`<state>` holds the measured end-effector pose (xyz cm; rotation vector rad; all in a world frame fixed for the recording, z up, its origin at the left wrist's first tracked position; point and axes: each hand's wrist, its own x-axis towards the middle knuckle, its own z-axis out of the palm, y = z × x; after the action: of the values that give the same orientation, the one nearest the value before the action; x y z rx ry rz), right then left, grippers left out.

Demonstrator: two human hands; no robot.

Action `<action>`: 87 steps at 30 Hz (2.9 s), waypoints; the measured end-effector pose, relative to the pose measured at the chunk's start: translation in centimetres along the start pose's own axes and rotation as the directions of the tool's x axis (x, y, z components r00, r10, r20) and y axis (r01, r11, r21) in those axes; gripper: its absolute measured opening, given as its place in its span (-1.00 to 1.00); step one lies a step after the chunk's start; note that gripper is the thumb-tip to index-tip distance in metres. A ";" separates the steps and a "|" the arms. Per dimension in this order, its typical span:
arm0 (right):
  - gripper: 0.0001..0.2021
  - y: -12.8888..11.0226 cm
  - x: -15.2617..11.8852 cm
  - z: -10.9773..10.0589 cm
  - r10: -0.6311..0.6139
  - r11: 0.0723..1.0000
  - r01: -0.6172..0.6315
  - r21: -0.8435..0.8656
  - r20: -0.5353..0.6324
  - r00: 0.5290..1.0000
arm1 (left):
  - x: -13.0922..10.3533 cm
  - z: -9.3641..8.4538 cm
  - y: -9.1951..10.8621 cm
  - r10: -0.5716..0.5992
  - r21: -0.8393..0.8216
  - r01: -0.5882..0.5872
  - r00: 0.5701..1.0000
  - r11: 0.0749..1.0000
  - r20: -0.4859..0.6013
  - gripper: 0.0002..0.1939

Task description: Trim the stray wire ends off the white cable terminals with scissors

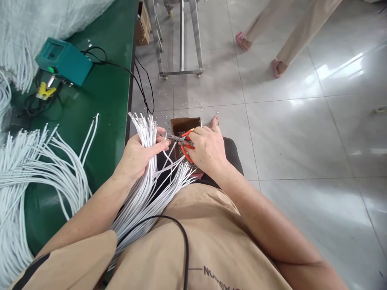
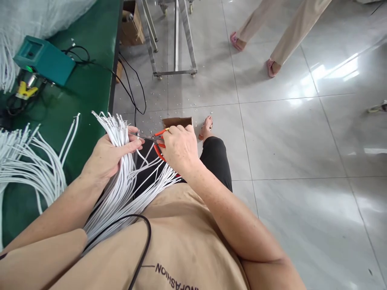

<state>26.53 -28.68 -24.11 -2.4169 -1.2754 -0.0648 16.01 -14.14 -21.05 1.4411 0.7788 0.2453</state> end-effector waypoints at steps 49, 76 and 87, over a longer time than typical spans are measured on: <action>-0.79 -0.7 2.2 -1.2 0.367 0.780 -0.290 0.555 -0.031 0.930 | 0.5 -0.7 0.4 -0.134 -0.056 0.137 0.990 0.989 0.045 -0.72; -0.68 -2.1 0.8 -0.2 0.162 0.969 -0.182 0.169 0.127 0.979 | 0.2 -0.1 0.0 -0.011 -0.117 0.007 0.999 0.993 -0.037 -0.74; -0.74 -2.7 0.7 -0.1 0.146 0.979 -0.167 0.117 0.166 0.975 | 0.2 0.2 -0.1 0.041 -0.090 -0.045 0.998 0.995 -0.046 -0.72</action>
<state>24.81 -26.79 -23.01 -2.4387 -1.1106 0.2511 16.26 -14.15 -21.23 1.3713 0.7640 0.3421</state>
